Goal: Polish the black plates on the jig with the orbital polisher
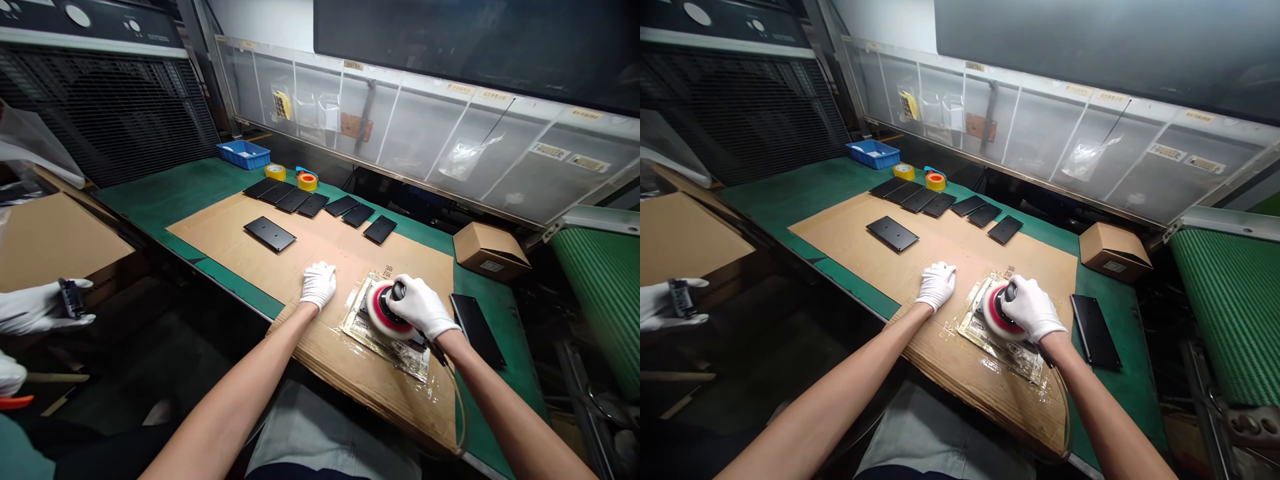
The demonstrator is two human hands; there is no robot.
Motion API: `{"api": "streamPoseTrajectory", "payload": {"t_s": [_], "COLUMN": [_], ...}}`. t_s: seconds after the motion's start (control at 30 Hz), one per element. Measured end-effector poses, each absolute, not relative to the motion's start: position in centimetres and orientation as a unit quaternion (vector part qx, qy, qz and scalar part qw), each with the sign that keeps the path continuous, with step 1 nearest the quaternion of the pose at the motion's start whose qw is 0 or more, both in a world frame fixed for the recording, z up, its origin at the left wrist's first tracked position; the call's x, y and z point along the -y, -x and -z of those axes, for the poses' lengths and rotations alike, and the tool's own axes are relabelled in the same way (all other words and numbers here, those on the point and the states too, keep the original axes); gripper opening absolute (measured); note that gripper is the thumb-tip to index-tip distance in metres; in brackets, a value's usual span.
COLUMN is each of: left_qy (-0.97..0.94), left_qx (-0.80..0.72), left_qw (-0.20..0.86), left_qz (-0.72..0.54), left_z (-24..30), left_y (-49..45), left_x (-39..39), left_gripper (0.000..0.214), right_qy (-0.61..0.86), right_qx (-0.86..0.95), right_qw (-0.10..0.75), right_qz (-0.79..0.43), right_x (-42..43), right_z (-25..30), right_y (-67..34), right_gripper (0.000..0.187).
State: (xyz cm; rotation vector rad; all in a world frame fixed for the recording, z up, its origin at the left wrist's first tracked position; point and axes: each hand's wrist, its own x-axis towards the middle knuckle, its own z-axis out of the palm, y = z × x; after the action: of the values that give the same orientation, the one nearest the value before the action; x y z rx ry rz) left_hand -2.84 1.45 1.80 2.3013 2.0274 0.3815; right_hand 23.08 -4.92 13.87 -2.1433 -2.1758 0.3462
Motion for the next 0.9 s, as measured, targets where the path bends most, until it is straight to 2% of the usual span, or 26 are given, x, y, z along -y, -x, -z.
{"api": "streamPoseTrajectory", "payload": {"t_s": [0.43,0.9], "left_qy": [-0.746,-0.743], "left_qx": [-0.654,-0.656], "left_qw": [0.024,0.022], "left_qz": [-0.124,-0.129], "left_z": [-1.9,-1.7], "left_y": [2.8,2.9], "left_x": [-1.4,-1.4], "left_gripper": [0.035,0.035], "right_qy": [0.694,0.684], "right_qx": [0.712,0.72], "right_qw": [0.017,0.016], "right_qz": [-0.109,-0.116], "right_x": [4.8,4.8], "right_z": [-14.0,-14.3], "right_y": [-22.9,-21.6], "right_gripper": [0.035,0.038]}}
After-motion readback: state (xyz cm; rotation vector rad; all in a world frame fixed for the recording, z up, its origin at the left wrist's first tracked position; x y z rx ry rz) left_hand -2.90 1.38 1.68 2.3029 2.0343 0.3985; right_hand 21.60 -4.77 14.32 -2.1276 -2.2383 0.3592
